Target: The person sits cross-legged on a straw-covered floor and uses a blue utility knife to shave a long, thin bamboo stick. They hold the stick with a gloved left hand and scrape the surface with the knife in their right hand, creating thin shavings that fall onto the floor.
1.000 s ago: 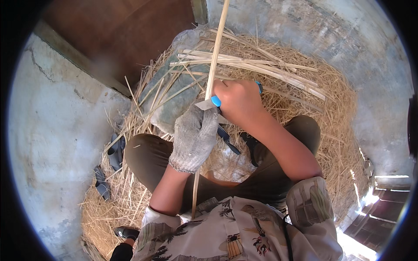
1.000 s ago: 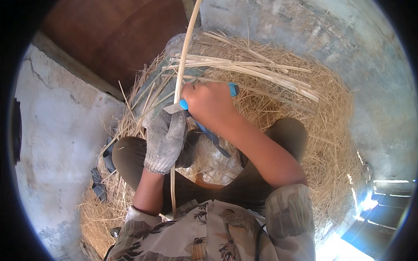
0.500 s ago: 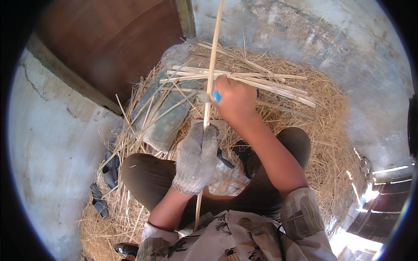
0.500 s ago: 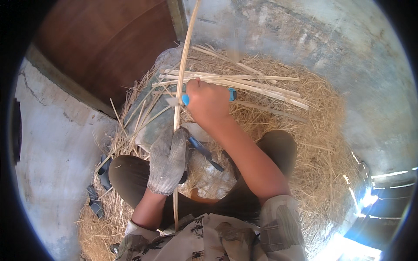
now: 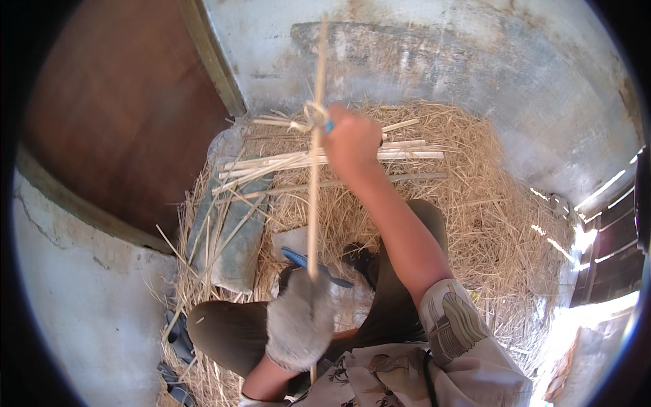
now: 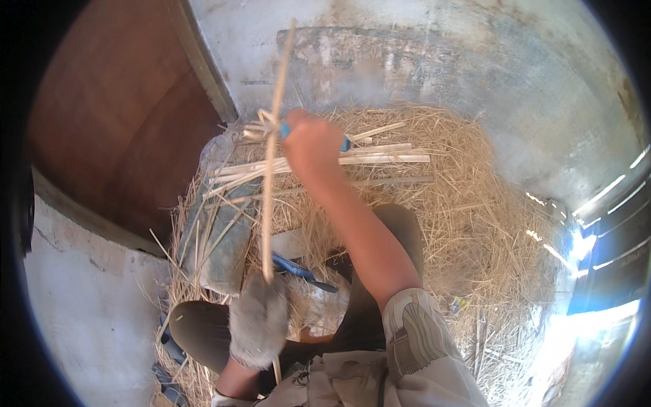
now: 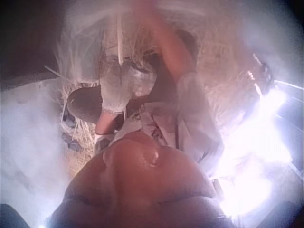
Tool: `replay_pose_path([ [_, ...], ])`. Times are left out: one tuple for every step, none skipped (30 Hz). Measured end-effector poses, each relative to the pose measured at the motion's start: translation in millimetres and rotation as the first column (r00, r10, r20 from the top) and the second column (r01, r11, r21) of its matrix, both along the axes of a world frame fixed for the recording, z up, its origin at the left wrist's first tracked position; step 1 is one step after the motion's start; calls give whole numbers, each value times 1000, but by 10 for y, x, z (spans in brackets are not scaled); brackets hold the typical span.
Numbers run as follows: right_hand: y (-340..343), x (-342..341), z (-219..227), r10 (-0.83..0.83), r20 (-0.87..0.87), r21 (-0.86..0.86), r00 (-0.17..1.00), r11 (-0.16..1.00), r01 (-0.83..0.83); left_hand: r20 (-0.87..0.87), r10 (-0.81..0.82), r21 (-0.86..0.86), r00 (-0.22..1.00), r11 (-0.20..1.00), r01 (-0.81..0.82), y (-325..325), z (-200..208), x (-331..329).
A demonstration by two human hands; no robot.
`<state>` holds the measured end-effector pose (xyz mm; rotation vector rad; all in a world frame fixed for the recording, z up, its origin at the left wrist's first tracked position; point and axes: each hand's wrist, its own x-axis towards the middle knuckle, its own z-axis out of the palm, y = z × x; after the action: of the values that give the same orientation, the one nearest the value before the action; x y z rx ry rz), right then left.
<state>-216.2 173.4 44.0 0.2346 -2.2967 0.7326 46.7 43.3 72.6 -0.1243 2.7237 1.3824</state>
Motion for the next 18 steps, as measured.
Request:
replay_pose_path([
  [152,-133,-2,-122,-28,-77,992,990,119,-257,-244,-179,935,963,202,-28,-128,76],
  [430,-277,10,-256,-49,-145,965,958,247,-350,-519,-432,779,828,358,-26,-252,134],
  [679,-376,124,-292,153,-335,944,884,327,-164,-425,-340,890,871,353,87,-157,228],
  [857,-428,235,-266,351,-494,898,762,419,46,-319,-259,947,912,320,191,-31,319],
  [970,-408,310,-282,356,-544,891,713,443,63,-353,-240,934,903,357,180,-5,331],
  [1064,-388,377,-295,361,-592,885,661,461,80,-384,-222,920,893,392,158,18,331],
  [1166,-354,414,-315,366,-628,876,611,482,96,-420,-192,902,882,431,152,13,322],
  [1195,-356,409,-235,321,-729,917,557,398,51,-437,-157,898,884,439,132,8,293],
  [1160,-392,373,-155,263,-817,952,489,305,6,-448,-122,894,887,446,96,4,242],
  [1119,-432,325,-75,193,-888,978,411,207,-40,-453,-86,891,890,449,54,-10,193],
  [1077,-421,283,18,120,-897,993,431,100,-61,-412,-28,909,911,411,33,-51,120],
  [1024,-430,261,44,69,-893,997,448,42,-84,-369,35,925,927,373,17,-93,46],
  [930,-402,262,71,21,-887,997,461,-14,-8,-279,171,960,946,276,15,-102,-24],
  [768,-347,237,111,-21,-887,994,456,-69,91,-181,279,979,948,150,-13,-114,-73],
  [626,-288,227,248,-40,-926,968,355,-129,92,-111,351,990,934,72,-33,-162,-128],
  [454,-172,252,381,-69,-958,922,234,-169,104,-33,413,994,911,-13,-73,-221,-166],
  [322,-70,284,503,-116,-975,857,106,-194,114,46,474,992,875,-95,-106,-260,-207],
  [217,29,299,587,-74,-966,806,159,-205,90,78,478,993,871,-112,-118,-260,-248],
])
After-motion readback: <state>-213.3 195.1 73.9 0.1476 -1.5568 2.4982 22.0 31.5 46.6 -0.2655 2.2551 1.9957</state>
